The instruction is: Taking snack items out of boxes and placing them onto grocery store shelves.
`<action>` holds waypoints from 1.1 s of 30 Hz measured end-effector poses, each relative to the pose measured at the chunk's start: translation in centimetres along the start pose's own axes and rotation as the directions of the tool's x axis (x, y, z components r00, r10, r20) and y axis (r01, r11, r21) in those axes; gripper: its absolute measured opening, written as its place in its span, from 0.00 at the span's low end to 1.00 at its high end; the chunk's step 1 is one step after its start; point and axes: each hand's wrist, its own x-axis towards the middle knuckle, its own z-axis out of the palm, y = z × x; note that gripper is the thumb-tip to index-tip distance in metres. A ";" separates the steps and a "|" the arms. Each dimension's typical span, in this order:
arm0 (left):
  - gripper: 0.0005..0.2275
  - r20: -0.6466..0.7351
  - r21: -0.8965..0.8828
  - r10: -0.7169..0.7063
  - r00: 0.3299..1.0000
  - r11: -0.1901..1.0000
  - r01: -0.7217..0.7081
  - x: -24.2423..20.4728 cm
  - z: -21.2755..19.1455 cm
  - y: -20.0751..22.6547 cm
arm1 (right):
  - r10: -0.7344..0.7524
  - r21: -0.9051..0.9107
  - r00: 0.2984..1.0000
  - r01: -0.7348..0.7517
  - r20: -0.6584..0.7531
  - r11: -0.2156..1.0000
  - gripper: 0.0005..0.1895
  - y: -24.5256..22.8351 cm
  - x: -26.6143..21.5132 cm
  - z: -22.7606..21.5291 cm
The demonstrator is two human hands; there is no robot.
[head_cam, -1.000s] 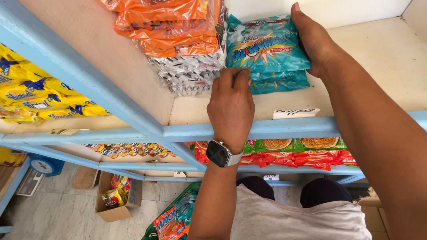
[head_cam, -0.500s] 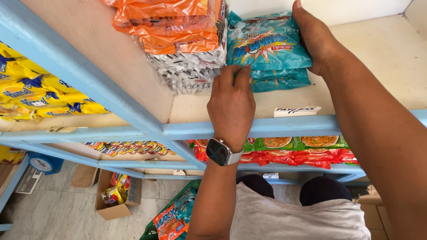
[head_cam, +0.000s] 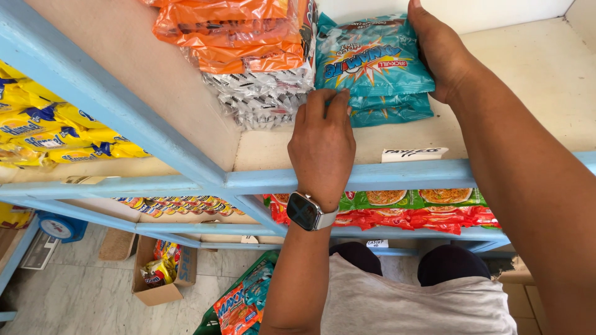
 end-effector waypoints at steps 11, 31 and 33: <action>0.11 0.004 -0.001 -0.006 1.000 1.000 0.006 0.0 0.0 0.0 | -0.038 -0.062 0.999 0.037 -0.019 0.997 0.35 0.0 -0.3 0.1; 0.05 -0.145 0.017 0.020 0.989 1.000 -0.018 0.1 1.1 -0.5 | -0.263 0.096 0.961 0.271 -0.080 0.958 0.51 -0.3 0.4 -3.6; 0.02 -0.056 0.061 -0.016 0.998 0.998 0.020 -0.4 1.4 -0.4 | -0.358 -0.076 0.930 0.352 -0.082 0.933 0.45 -1.3 -3.0 -2.2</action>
